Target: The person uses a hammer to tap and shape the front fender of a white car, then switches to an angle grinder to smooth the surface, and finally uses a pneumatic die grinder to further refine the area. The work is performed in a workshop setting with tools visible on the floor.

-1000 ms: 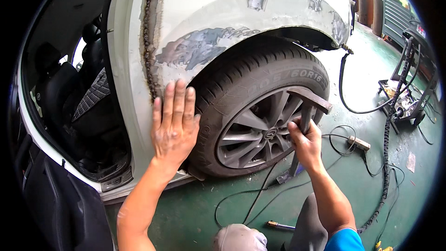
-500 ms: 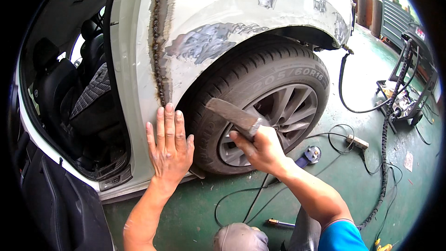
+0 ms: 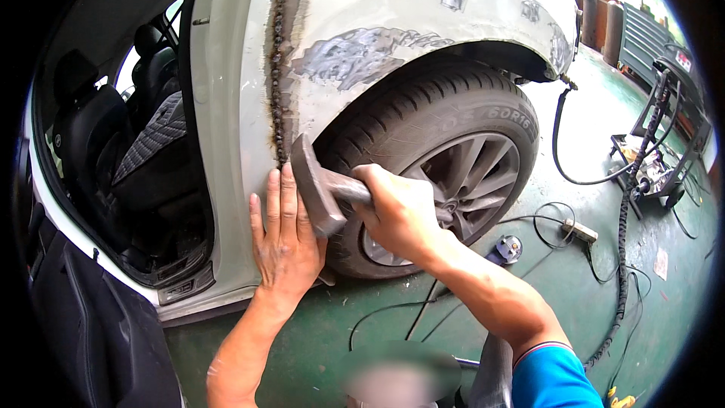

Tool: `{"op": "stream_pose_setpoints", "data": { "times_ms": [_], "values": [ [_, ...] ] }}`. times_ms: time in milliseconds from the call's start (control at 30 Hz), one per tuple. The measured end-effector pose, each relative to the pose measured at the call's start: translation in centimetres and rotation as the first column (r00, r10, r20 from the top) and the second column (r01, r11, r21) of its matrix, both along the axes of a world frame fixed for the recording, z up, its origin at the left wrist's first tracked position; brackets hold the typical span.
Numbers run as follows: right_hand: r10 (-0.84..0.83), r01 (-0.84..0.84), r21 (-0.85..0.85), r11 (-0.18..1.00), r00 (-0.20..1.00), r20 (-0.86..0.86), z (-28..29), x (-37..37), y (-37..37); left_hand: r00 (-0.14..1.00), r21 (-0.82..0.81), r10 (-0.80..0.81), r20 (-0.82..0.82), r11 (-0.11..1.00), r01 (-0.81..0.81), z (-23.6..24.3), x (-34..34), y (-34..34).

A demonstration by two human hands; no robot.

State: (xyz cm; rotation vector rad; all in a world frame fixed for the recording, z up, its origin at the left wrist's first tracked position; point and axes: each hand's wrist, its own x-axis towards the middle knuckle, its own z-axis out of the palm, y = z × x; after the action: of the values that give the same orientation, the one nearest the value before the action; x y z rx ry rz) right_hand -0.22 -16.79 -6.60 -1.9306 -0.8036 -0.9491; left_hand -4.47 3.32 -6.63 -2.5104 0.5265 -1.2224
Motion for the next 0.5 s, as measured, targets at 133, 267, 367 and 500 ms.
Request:
{"op": "stream_pose_setpoints", "data": {
  "times_ms": [133, 267, 367, 500],
  "values": [
    [0.071, -0.086, 0.126, 0.988, 0.99, 0.124, 0.1, 0.4, -0.1, 1.0, -0.039, -0.021, -0.019, 0.999, 0.021, 0.0, 0.1, -0.1],
    [-0.01, 0.01, 0.033, 0.999, 1.0, 0.023, -0.3, 1.7, 0.1, 1.0, -0.015, 0.004, -0.028, 1.0, -0.004, 0.0, -0.2, 0.1],
    [0.041, -0.044, 0.058, 0.997, 0.998, 0.057, 0.0, 0.7, -0.2, 0.999, -0.021, 0.015, -0.038, 1.0, -0.015, -0.3, 0.0, 0.1],
    [-0.002, 0.003, -0.028, 1.0, 0.999, 0.036, -0.4, 2.1, -0.1, 0.999, -0.032, 0.016, -0.051, 0.999, -0.017, -0.5, -0.3, 0.1]
  ]
}}
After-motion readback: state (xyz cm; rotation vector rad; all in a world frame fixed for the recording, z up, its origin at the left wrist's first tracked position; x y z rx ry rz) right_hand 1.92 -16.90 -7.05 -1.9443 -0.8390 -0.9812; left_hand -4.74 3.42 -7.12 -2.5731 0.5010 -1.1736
